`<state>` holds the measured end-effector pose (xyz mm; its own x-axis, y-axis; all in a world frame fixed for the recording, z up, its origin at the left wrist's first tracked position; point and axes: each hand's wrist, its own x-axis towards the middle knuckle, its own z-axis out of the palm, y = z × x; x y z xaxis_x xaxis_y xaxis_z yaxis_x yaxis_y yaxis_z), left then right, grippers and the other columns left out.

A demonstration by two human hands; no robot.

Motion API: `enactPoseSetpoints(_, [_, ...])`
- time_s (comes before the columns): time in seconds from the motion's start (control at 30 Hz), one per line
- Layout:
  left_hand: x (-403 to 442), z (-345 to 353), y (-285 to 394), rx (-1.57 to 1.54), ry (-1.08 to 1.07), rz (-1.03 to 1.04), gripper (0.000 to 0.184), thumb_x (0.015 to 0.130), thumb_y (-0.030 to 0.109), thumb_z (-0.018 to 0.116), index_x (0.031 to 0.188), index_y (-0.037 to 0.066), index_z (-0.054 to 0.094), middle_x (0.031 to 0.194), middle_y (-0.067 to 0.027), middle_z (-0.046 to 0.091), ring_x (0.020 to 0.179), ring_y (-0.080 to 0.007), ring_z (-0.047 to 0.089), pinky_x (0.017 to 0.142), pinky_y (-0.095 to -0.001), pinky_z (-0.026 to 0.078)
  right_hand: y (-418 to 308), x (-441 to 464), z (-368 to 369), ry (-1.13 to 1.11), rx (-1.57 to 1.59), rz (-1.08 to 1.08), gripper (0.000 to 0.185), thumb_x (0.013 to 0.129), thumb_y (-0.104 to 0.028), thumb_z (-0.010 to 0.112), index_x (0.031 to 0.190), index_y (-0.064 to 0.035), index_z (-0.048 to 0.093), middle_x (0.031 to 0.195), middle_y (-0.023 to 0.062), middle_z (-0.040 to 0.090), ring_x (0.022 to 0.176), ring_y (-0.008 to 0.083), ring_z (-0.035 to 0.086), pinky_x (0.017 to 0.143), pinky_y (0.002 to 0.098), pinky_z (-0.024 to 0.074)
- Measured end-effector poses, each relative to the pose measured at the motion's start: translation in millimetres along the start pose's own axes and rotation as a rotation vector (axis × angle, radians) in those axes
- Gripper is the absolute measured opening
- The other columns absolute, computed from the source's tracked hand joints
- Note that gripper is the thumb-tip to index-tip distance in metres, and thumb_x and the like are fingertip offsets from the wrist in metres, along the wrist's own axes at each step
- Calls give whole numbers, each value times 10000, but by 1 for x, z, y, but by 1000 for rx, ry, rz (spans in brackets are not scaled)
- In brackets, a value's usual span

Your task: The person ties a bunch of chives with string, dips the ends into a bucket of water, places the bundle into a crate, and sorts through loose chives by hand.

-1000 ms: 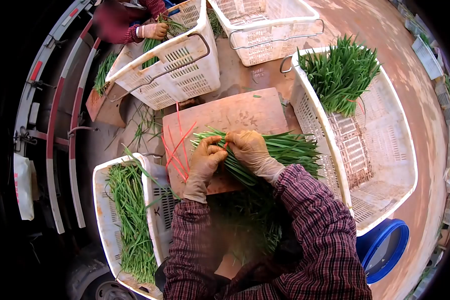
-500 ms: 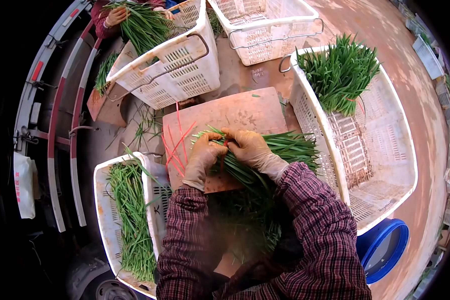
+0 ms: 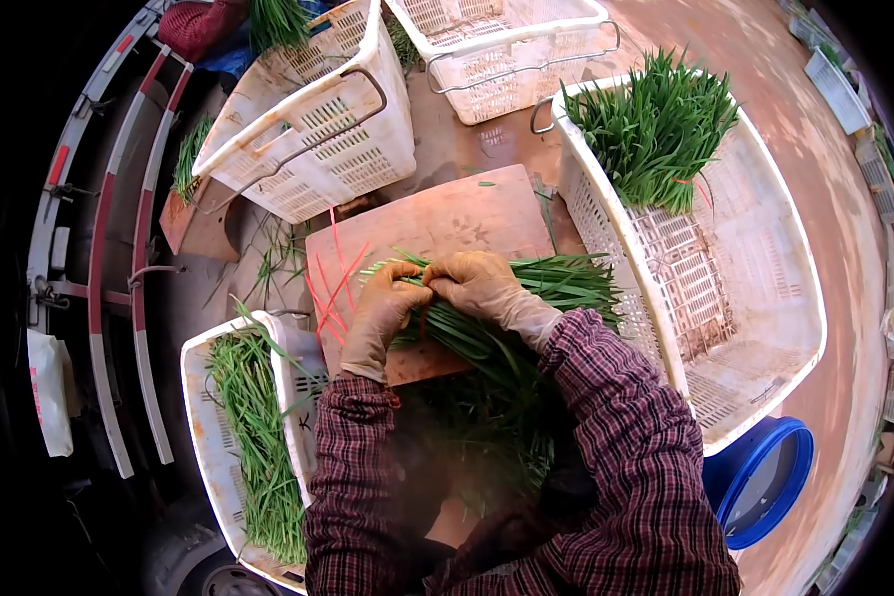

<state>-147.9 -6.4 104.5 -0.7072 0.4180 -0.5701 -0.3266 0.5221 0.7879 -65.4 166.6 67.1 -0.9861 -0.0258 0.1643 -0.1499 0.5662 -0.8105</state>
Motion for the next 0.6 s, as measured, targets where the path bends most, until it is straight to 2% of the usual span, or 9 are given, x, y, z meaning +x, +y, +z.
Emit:
enactPoseSetpoints(0.07, [-16, -1, 5, -42, 25, 16, 361, 827, 121, 734, 1157, 47, 609, 785, -16, 663, 543, -96, 534, 451, -256, 390, 1, 1, 2, -24, 168, 228, 190, 909, -174, 689, 1051, -55, 731, 972, 133, 733, 945, 264, 700, 844, 361, 529])
enactPoseSetpoints(0.17, [-20, 2, -1, -32, 121, 96, 296, 950, 201, 666, 1195, 39, 627, 842, -28, 709, 652, -104, 619, 520, -266, 465, -1, 0, 2, 18, 146, 231, 196, 917, -193, 682, 1044, -53, 729, 951, 128, 729, 938, 248, 692, 849, 355, 522])
enactPoseSetpoints(0.23, [-8, 3, -5, 22, 329, 666, 288, 954, 208, 672, 1188, 39, 665, 874, -49, 733, 720, -146, 667, 576, -283, 487, -2, 0, 3, 1, 145, 228, 198, 919, -199, 679, 1042, -51, 725, 955, 133, 728, 937, 255, 691, 844, 355, 521])
enactPoseSetpoints(0.27, [-1, -1, -6, 292, 426, 816, 287, 946, 221, 682, 1171, 43, 699, 920, -95, 738, 802, -230, 696, 700, -335, 515, -2, 1, 3, -5, 146, 223, 200, 921, -204, 676, 1039, -50, 722, 960, 138, 726, 936, 262, 691, 839, 356, 520])
enactPoseSetpoints(0.3, [4, -4, -12, 288, 429, 815, 287, 946, 221, 682, 1171, 43, 699, 920, -95, 738, 802, -230, 696, 700, -335, 515, -6, 3, 0, -10, 143, 222, 200, 921, -204, 676, 1039, -50, 722, 960, 138, 726, 936, 262, 691, 839, 356, 520])
enactPoseSetpoints(0.37, [15, -10, -25, 632, 417, 842, 255, 938, 236, 679, 1116, 58, 723, 972, -118, 730, 875, -296, 689, 803, -403, 512, -16, 8, -7, 105, 88, 266, 188, 919, -201, 672, 1013, -41, 704, 948, 150, 717, 922, 267, 688, 818, 361, 515])
enactPoseSetpoints(0.4, [9, -9, -30, 668, 425, 751, 241, 944, 238, 664, 1104, 65, 716, 1013, -114, 723, 937, -298, 676, 875, -432, 490, -16, 13, -8, 103, 86, 262, 188, 919, -201, 672, 1013, -41, 704, 948, 150, 717, 922, 267, 688, 818, 361, 515])
enactPoseSetpoints(0.5, [-12, -3, -37, 511, 545, 813, 233, 947, 230, 659, 1117, 74, 696, 1069, -116, 712, 980, -298, 665, 869, -434, 494, -24, 31, -8, 231, 114, 273, 160, 911, -187, 669, 975, -41, 687, 898, 159, 705, 871, 301, 686, 774, 387, 515])
enactPoseSetpoints(0.6, [-25, -6, -46, 489, 670, 908, 291, 913, 208, 703, 1173, 84, 663, 1123, -125, 695, 1009, -319, 651, 876, -436, 495, -47, 35, -14, 237, -122, 18, 129, 887, -201, 657, 926, -82, 682, 814, 154, 697, 798, 376, 673, 716, 471, 514])
